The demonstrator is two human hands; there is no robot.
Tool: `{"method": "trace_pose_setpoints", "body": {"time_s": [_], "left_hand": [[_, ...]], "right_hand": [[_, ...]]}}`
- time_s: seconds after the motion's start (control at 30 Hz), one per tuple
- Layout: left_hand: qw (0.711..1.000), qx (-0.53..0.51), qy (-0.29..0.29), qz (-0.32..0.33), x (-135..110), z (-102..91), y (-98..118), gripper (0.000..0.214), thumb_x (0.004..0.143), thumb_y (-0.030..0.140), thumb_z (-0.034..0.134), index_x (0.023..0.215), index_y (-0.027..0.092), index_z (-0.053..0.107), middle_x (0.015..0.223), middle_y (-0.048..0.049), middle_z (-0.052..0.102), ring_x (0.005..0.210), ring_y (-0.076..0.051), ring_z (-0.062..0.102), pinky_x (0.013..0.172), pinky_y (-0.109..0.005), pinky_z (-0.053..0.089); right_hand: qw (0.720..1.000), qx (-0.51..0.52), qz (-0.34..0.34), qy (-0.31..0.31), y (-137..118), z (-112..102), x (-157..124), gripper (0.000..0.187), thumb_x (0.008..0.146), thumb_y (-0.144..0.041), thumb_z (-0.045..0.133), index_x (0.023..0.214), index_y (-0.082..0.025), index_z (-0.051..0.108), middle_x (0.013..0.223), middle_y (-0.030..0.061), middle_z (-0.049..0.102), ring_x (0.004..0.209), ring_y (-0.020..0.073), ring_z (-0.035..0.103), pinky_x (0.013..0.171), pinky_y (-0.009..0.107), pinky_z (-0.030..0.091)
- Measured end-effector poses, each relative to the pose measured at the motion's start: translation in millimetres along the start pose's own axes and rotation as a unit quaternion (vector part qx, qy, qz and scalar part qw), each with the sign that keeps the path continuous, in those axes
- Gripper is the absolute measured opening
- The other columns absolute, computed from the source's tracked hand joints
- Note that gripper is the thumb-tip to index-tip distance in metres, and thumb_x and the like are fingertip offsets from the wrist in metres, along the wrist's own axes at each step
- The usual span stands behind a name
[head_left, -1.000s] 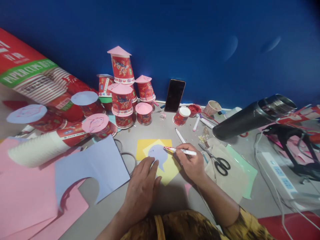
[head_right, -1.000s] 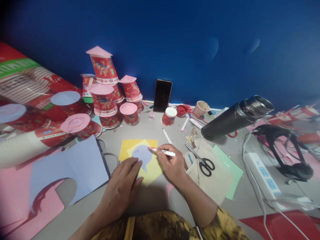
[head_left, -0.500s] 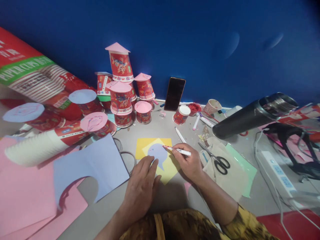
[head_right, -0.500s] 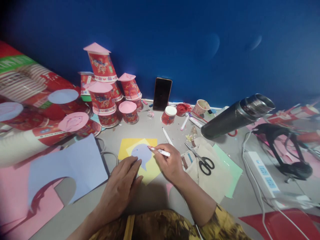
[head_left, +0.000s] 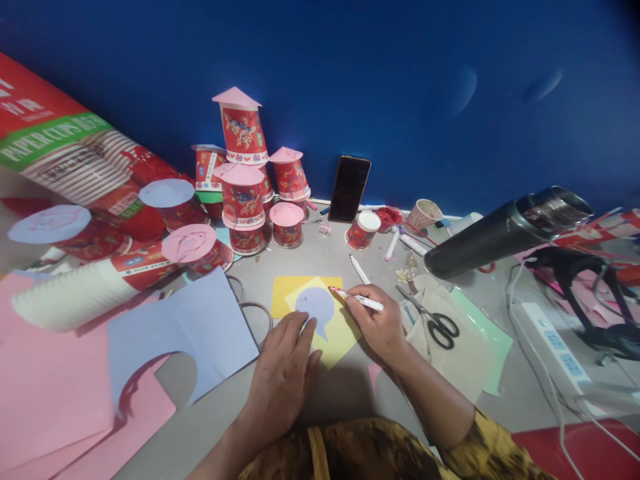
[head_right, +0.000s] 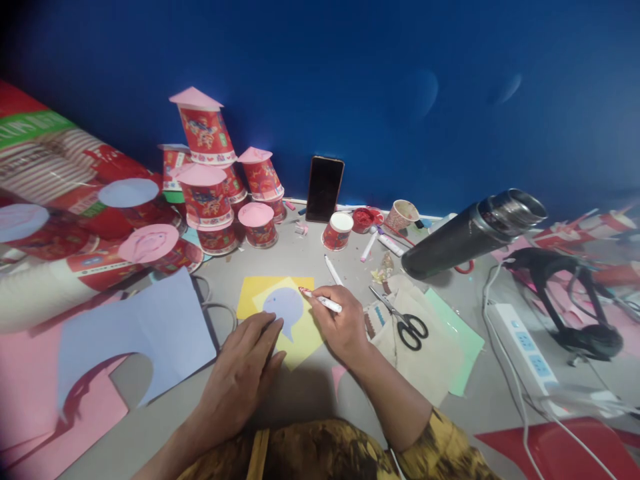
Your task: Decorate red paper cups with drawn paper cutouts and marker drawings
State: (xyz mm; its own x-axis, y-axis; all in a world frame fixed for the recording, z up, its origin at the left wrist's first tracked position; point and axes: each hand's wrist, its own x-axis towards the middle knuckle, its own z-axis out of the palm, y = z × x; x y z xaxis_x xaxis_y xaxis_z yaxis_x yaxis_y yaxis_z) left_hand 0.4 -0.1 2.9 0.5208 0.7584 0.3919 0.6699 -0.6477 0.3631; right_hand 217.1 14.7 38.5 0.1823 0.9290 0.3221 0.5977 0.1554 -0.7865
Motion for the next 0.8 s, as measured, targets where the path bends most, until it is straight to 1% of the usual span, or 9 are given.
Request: {"method": "trace_pose_setpoints", "body": {"time_s": [0.17,0.33,0.43,0.63,0.8], "left_hand": [[1.000,-0.004,0.003,0.000,0,-0.4,0,0.034,0.103,0.023,0.053,0.136,0.015,0.057,0.133,-0.0166,0.065,0.124,-0.033,0.060,0.103,-0.052,0.055],[1.000,0.009,-0.010,0.003,1,-1.1,1,0.035,0.102,0.023,0.054,0.136,0.011,0.057,0.132,-0.0183,0.065,0.123,-0.034,0.059,0.102,-0.054,0.055],[1.000,0.006,-0.017,0.002,1,-1.7,1,0.035,0.102,0.023,0.054,0.136,0.012,0.057,0.132,-0.0182,0.065,0.122,-0.034,0.060,0.100,-0.053,0.056],[1.000,-0.008,-0.011,-0.008,0,-0.6,1,0.035,0.103,0.022,0.054,0.137,0.015,0.056,0.133,-0.0171,0.065,0.123,-0.033,0.059,0.103,-0.053,0.055],[1.000,-0.010,-0.008,-0.002,0,-0.8,1,0.036,0.102,0.022,0.054,0.136,0.014,0.057,0.133,-0.0174,0.064,0.122,-0.034,0.060,0.102,-0.052,0.054]], "right_hand": [[1.000,-0.003,-0.011,0.000,-3,-1,-2,0.019,0.099,-0.035,0.065,0.091,-0.023,0.076,0.083,0.0049,0.079,0.075,0.0198,0.074,0.077,0.031,0.059],[0.996,-0.006,-0.077,-0.039,-6,3,-7,0.016,0.099,-0.029,0.062,0.096,-0.023,0.076,0.086,0.0062,0.080,0.078,0.0202,0.074,0.076,0.032,0.059],[0.993,-0.003,-0.107,-0.051,-7,6,-8,0.015,0.100,-0.027,0.061,0.098,-0.022,0.076,0.086,0.0066,0.079,0.079,0.0204,0.074,0.076,0.032,0.058],[0.992,0.008,-0.111,-0.064,-6,12,-6,0.016,0.101,-0.029,0.062,0.100,-0.023,0.077,0.089,0.0071,0.079,0.082,0.0209,0.073,0.079,0.033,0.059],[0.991,0.000,-0.108,-0.078,-4,13,-6,0.016,0.101,-0.030,0.062,0.102,-0.024,0.077,0.091,0.0075,0.080,0.084,0.0217,0.074,0.081,0.034,0.059]]}}
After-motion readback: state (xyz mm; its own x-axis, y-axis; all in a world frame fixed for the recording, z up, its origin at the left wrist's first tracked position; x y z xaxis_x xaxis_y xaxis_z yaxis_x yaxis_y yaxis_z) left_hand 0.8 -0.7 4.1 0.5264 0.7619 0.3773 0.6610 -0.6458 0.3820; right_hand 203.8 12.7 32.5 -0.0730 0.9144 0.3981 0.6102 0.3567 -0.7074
